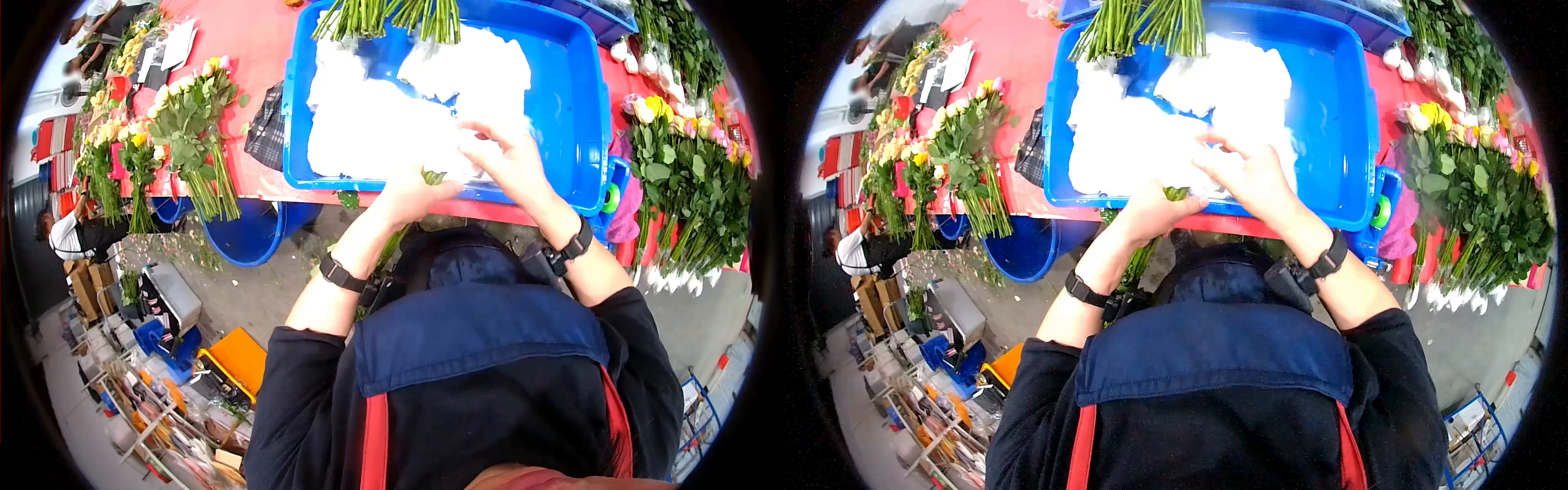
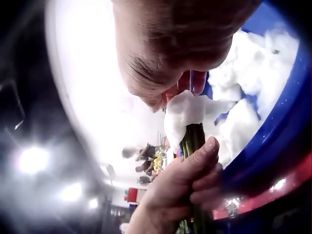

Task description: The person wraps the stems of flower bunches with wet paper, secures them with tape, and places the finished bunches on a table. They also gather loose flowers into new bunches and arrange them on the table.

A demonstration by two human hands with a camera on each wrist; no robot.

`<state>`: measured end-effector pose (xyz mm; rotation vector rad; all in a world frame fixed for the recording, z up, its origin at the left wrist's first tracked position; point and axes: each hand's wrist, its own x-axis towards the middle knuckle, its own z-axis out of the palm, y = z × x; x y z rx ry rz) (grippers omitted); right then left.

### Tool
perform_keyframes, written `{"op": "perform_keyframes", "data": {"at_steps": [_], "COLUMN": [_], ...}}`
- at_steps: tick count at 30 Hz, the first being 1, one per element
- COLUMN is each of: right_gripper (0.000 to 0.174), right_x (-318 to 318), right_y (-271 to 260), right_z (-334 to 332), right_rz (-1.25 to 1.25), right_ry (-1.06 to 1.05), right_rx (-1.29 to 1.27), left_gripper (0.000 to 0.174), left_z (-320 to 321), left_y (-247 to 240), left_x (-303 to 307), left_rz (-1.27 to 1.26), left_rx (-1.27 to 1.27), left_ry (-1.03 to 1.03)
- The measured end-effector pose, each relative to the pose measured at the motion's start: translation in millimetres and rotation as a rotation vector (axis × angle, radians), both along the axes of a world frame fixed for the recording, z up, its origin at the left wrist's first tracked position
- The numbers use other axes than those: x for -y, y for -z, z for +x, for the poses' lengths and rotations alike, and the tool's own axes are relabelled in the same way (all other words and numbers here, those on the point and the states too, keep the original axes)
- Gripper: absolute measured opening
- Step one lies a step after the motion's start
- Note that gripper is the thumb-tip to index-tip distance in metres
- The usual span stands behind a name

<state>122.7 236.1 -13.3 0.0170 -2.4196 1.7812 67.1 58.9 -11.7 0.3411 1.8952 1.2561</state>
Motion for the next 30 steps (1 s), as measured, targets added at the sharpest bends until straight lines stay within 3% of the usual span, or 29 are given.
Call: {"op": "perform_keyframes", "data": {"at_steps": [1, 2, 6, 11, 15, 16, 19, 22, 25, 28, 30], "right_gripper": [0.047, 0.056, 0.063, 0.075, 0.067, 0.052, 0.037, 0.030, 0.027, 0.025, 0.036], "right_x": [4, 6, 14, 18, 13, 8, 18, 11, 9, 2, -9], "right_y": [-2, -9, 0, -1, 2, 13, 18, 19, 20, 18, 29], "right_z": [-1, -2, -4, -5, -1, -1, -8, -9, -13, -24, -31], "right_rz": [-0.145, -0.338, -0.763, -1.177, -1.177, -0.956, -0.984, -1.011, -1.045, -1.071, -0.902], "right_ry": [0.073, -0.056, -0.006, -0.154, -0.155, -0.065, 0.138, 0.144, 0.123, 0.017, -0.165], "right_rx": [0.135, 0.364, 0.338, 0.363, 0.478, 0.551, 0.311, 0.358, 0.386, 0.510, 0.542], "left_gripper": [0.021, 0.018, 0.029, 0.030, 0.031, 0.032, 0.036, 0.038, 0.032, 0.026, 0.024], "left_z": [0, 0, 3, 2, -4, -3, 2, 5, 4, 0, -4], "left_y": [-4, -11, -7, -13, -12, -7, 4, 4, 17, 22, 13], "left_x": [0, -1, 3, -13, -17, -19, -23, -23, -18, -17, -14], "left_rz": [-0.024, -0.050, 0.223, 0.376, 0.381, 0.368, 0.366, 0.494, 0.533, 0.418, 0.347], "left_rx": [0.057, 0.112, 0.408, 0.546, 0.721, 0.687, 0.631, 0.637, 0.674, 0.580, 0.523], "left_ry": [0.046, 0.094, -0.190, -0.278, -0.215, -0.245, -0.330, -0.366, -0.355, -0.365, -0.400]}}
